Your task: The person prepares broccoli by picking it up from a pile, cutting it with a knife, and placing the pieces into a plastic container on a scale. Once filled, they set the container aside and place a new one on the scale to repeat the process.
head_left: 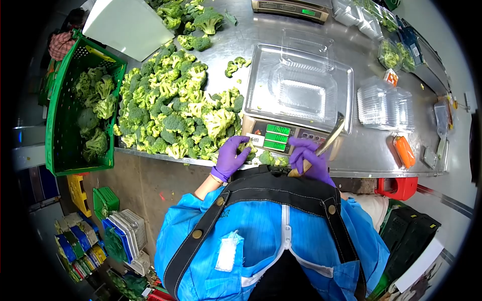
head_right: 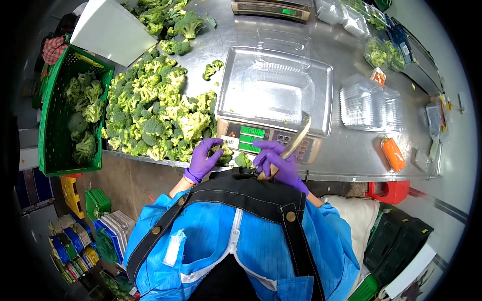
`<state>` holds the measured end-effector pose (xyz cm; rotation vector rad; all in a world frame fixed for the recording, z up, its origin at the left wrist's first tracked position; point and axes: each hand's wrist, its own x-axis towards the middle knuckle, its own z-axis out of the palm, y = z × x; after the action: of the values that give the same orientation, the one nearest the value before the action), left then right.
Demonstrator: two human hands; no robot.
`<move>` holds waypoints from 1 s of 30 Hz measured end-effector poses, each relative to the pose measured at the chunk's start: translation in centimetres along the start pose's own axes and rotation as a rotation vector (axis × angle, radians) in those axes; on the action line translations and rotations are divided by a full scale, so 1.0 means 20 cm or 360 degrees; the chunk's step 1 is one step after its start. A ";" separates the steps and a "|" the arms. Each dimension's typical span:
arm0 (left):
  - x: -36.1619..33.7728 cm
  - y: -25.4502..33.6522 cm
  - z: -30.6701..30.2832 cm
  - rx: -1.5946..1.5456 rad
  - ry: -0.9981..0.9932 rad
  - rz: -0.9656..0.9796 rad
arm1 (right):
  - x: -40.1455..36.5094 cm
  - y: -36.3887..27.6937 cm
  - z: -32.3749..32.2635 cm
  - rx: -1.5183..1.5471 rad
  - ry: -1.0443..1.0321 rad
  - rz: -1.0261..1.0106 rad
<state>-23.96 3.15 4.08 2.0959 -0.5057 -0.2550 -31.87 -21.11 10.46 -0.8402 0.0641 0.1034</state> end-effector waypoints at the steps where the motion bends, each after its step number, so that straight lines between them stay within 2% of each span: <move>1: 0.00 0.00 0.01 -0.0016 0.0008 0.0000 | -0.01 0.01 -0.01 -0.0002 -0.0001 0.0001; 3: 0.02 0.01 0.00 -0.0018 0.0010 0.0002 | -0.02 0.02 -0.02 -0.0034 -0.0196 0.0295; 7: 0.05 0.03 -0.02 -0.0006 0.0023 0.0013 | -0.03 -0.02 -0.02 -0.0209 -0.0094 0.0290; 9: 0.06 0.03 -0.03 -0.0029 0.0040 -0.0012 | -0.03 -0.04 -0.02 -0.0677 0.0435 0.0142; 10: 0.06 0.03 -0.03 -0.0057 0.0049 -0.0035 | -0.04 -0.04 -0.06 -0.0674 0.0439 0.0141; 12: 0.06 0.03 -0.03 -0.0049 0.0050 -0.0012 | -0.10 -0.01 -0.22 -0.1074 0.0835 -0.0213; 13: 0.06 0.02 -0.03 -0.0042 0.0057 0.0012 | -0.13 0.00 -0.30 -0.1075 0.0861 -0.0211; 15: 0.06 0.02 -0.02 -0.0017 0.0054 0.0023 | -0.20 0.02 -0.43 -0.1955 0.1179 -0.0613; 16: 0.07 0.03 -0.02 -0.0014 0.0052 0.0027 | -0.24 0.02 -0.47 -0.1968 0.1207 -0.0605; 18: 0.07 0.04 0.00 -0.0032 0.0030 0.0003 | -0.30 0.01 -0.53 -0.2721 0.0930 -0.0675; 19: 0.07 0.04 0.00 -0.0034 0.0017 0.0014 | -0.31 0.02 -0.55 -0.2859 0.0810 -0.0688; 23: 0.08 0.06 0.01 -0.0037 -0.0007 0.0040 | -0.31 0.09 -0.57 -0.3023 0.0739 -0.0603; 25: 0.08 0.07 0.01 -0.0046 -0.0007 0.0034 | -0.30 0.12 -0.58 -0.3035 0.0854 -0.0459; 30: 0.08 0.06 0.00 -0.0091 -0.0010 0.0012 | -0.27 0.16 -0.61 -0.3047 0.0871 -0.0538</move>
<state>-22.84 1.80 5.12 2.0376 -0.5047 -0.2689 -37.82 -28.45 0.51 -2.7582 0.3649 -0.4895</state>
